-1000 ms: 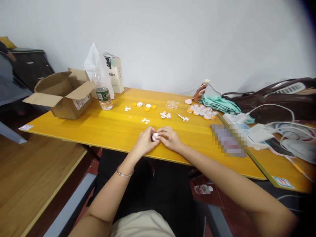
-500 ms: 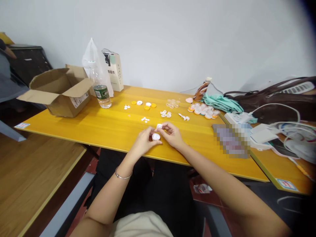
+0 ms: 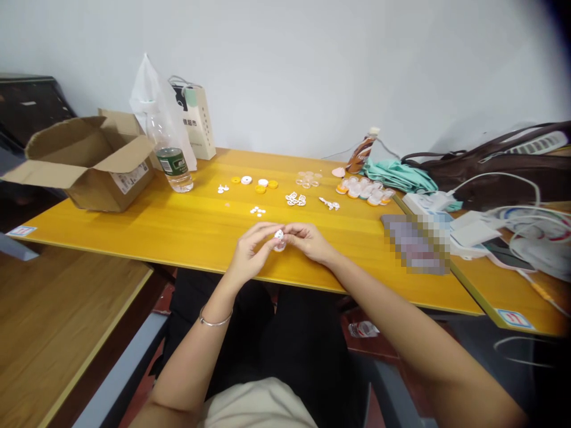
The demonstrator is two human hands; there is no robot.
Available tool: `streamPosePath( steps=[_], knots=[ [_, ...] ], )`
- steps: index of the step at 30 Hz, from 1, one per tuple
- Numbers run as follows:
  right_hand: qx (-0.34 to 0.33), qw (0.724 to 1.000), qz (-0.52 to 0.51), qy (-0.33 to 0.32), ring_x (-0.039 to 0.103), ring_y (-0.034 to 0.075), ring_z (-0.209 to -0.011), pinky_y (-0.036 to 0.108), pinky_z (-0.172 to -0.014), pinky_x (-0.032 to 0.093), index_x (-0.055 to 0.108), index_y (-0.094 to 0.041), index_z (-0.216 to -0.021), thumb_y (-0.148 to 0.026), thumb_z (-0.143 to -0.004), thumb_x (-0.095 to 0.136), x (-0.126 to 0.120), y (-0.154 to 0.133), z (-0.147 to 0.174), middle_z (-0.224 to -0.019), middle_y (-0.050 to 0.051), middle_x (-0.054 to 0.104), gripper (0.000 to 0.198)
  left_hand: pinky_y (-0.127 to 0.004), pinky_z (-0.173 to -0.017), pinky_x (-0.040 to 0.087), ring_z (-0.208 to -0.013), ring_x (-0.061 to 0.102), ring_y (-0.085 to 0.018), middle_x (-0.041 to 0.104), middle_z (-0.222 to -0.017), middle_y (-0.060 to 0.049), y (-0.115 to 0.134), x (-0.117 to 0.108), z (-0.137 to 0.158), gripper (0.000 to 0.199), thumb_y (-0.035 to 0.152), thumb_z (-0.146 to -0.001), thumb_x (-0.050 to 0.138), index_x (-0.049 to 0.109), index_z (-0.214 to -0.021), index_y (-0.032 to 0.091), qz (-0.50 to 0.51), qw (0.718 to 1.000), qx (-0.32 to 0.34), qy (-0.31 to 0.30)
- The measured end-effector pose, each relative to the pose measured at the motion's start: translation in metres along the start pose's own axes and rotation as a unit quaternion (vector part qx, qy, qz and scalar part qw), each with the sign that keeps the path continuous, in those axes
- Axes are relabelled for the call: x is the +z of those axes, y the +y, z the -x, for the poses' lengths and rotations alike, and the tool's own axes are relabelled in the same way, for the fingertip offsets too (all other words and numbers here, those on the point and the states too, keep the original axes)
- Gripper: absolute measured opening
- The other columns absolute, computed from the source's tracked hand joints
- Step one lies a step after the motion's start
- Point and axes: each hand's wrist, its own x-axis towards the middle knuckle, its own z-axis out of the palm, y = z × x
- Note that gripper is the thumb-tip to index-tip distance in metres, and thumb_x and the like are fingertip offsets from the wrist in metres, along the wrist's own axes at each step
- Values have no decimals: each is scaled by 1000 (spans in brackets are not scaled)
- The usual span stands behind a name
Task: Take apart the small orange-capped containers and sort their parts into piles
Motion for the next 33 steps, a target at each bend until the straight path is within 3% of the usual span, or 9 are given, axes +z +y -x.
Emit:
streamPosePath(
  steps=[4,8,13,16,22,33],
  knots=[
    [11,1000,-22,8,61,12,-65,27,-70,49,67,-19,-70,-42,-64,72,0,0,0,-67,-1,67,24,-28,-81,47,-93,59,-17,63,-102,-7,-4,0,0,22,23,-82,57,64,-103,20,35,999,-20,4],
    [11,999,-33,33,62,12,-64,28,-69,50,69,-20,-69,-41,-61,74,-1,0,-1,-67,-1,69,23,-29,-80,48,-92,60,-17,64,-100,-7,-4,1,0,20,24,-81,59,64,-99,19,25,999,-17,11],
    [-4,996,-43,75,62,11,-62,25,-66,50,71,-21,-72,-36,-63,74,-2,-2,-2,-66,-2,69,18,-27,-77,49,-90,60,-16,65,-100,-5,0,5,2,17,23,-84,55,62,-99,19,-63,997,3,53],
    [6,996,-22,83,62,11,-61,24,-65,50,71,-20,-73,-34,-66,72,-3,-4,0,-68,-1,70,16,-27,-77,49,-87,60,-15,66,-95,-5,0,8,4,17,21,-86,52,60,-101,19,-130,990,21,44],
    [18,996,7,89,64,13,-65,26,-68,50,70,-16,-74,-35,-66,71,-1,-7,1,-72,2,71,20,-30,-80,48,-85,60,-17,67,-95,-6,-9,11,8,22,20,-88,47,58,-108,19,-274,956,98,41],
    [29,996,19,87,63,12,-60,24,-63,49,70,-15,-73,-27,-67,68,3,-7,3,-65,0,69,13,-28,-77,49,-79,61,-17,68,-91,-7,-11,17,13,22,16,-86,50,58,-107,15,-350,923,145,69]
  ],
)
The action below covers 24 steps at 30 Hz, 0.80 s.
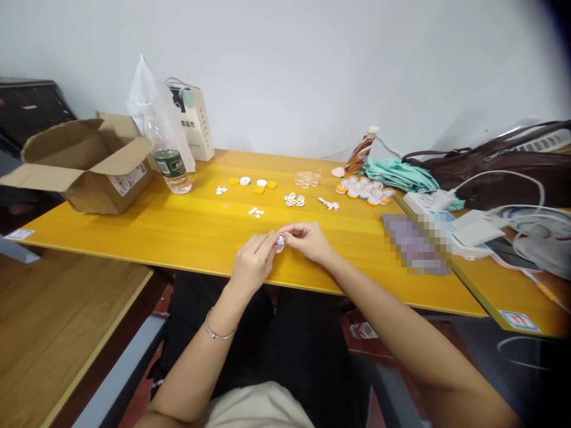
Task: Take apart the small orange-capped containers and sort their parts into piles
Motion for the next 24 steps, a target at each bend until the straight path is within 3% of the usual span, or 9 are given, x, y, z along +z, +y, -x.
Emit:
streamPosePath(
  steps=[3,6,8,11,14,18,24],
  knots=[
    [4,1000,-6,5,63,12,-60,25,-64,49,70,-15,-73,-28,-67,68,0,0,0,-66,1,70,15,-29,-80,49,-83,62,-17,68,-94,-7,0,-2,-1,23,17,-87,49,59,-107,17,38,999,-31,-13],
    [11,1000,-21,8,63,12,-60,25,-64,49,70,-15,-73,-32,-67,69,-2,1,-1,-67,1,70,18,-28,-83,50,-85,63,-16,68,-97,-6,-2,-5,-4,20,19,-85,52,61,-103,19,138,985,-104,-27],
    [15,999,-31,8,62,11,-58,25,-63,50,70,-15,-73,-34,-67,69,-3,1,-2,-65,1,69,20,-27,-80,51,-81,65,-15,69,-93,-5,-4,-7,-6,18,22,-82,57,63,-98,19,225,958,-178,-30],
    [13,999,-50,-4,62,11,-58,25,-64,50,67,-16,-77,-35,-69,68,-3,1,-3,-66,1,68,21,-27,-78,53,-79,66,-16,69,-88,-5,-8,-6,-8,20,26,-77,62,62,-94,16,352,894,-274,-38],
    [-21,998,-52,-28,62,11,-63,25,-66,49,63,-19,-91,-32,-72,66,-3,1,-1,-69,-1,67,23,-27,-78,53,-81,66,-16,69,-88,-6,-11,-5,-8,21,25,-75,64,62,-94,15,419,852,-309,-52],
    [-110,991,31,-68,59,11,-71,27,-71,49,58,-22,-99,-27,-72,67,-1,1,3,-80,0,64,29,-28,-79,52,-81,65,-16,68,-89,-6,-12,-6,-8,23,25,-74,64,61,-94,14,436,838,-323,-51],
    [-156,967,190,-67,57,13,-74,27,-73,46,59,-18,-79,-24,-78,59,-6,2,3,-77,1,61,6,-25,-77,51,-78,64,-14,67,-86,-5,-11,-8,-9,22,25,-73,64,62,-92,14,423,837,-343,-52]
  ],
)
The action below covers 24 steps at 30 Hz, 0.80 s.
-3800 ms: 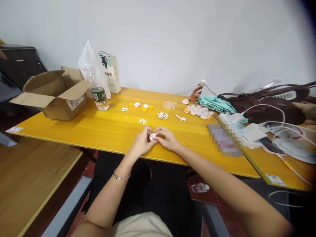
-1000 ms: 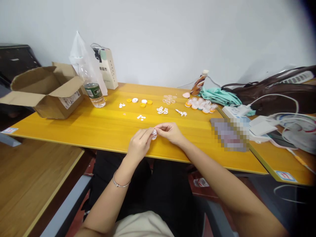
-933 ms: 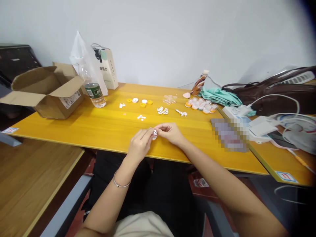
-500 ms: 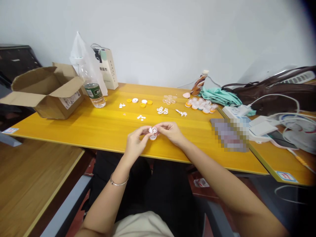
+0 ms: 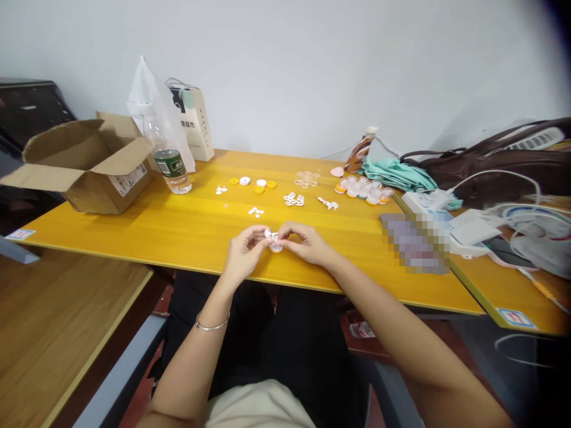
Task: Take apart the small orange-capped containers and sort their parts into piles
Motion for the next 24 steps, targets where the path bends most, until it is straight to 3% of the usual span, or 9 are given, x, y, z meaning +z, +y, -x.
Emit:
streamPosePath(
  steps=[9,14,24],
  knots=[
    [-67,994,70,42,56,15,-76,29,-74,45,56,-20,-78,-21,-83,49,-1,3,-1,-79,3,60,9,-25,-73,51,-72,63,-13,66,-79,-4,3,3,-2,23,28,-70,67,62,-86,12,51,997,-30,50],
    [0,992,76,101,56,16,-76,30,-76,44,54,-21,-76,-26,-81,53,-7,6,-1,-78,2,60,7,-25,-70,52,-70,64,-13,66,-75,-3,3,-1,-2,21,29,-71,66,60,-83,13,60,996,-31,66],
    [33,989,59,132,57,16,-78,31,-78,45,58,-19,-79,-30,-80,57,-7,10,-7,-82,3,63,11,-28,-74,52,-79,65,-16,68,-83,-7,-1,-1,-1,28,31,-72,65,60,-93,13,45,997,-41,43]
  ],
)
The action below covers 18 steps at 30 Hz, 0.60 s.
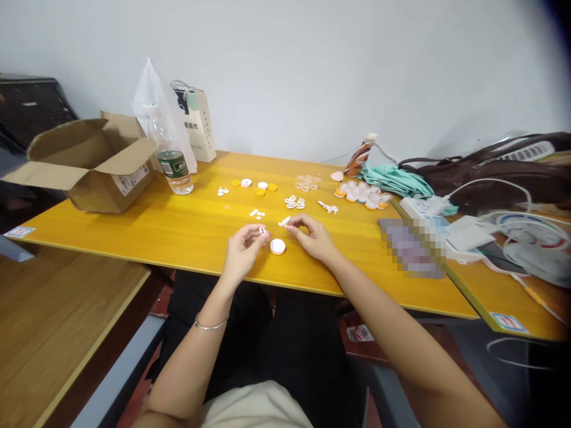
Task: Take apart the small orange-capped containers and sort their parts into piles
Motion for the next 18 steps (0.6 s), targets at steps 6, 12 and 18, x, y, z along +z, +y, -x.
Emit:
streamPosePath(
  steps=[6,12,18],
  knots=[
    [19,999,-8,24,58,16,-77,32,-77,46,58,-19,-79,-33,-78,58,-2,1,-1,-81,3,63,14,-27,-76,50,-80,65,-16,67,-86,-7,17,1,-48,19,29,-76,62,60,-90,15,-179,977,103,-55],
    [39,999,6,36,57,14,-71,31,-73,47,56,-19,-76,-30,-75,58,-2,5,1,-77,2,62,11,-29,-73,47,-76,62,-19,68,-80,-10,13,33,-140,13,15,-73,59,64,-84,11,-452,872,105,-154],
    [39,999,17,4,57,14,-69,31,-70,47,56,-19,-76,-32,-76,56,0,11,3,-76,2,62,13,-31,-76,42,-81,60,-23,68,-82,-16,-9,72,-166,15,9,-69,54,67,-76,10,-502,837,95,-196]
  ],
)
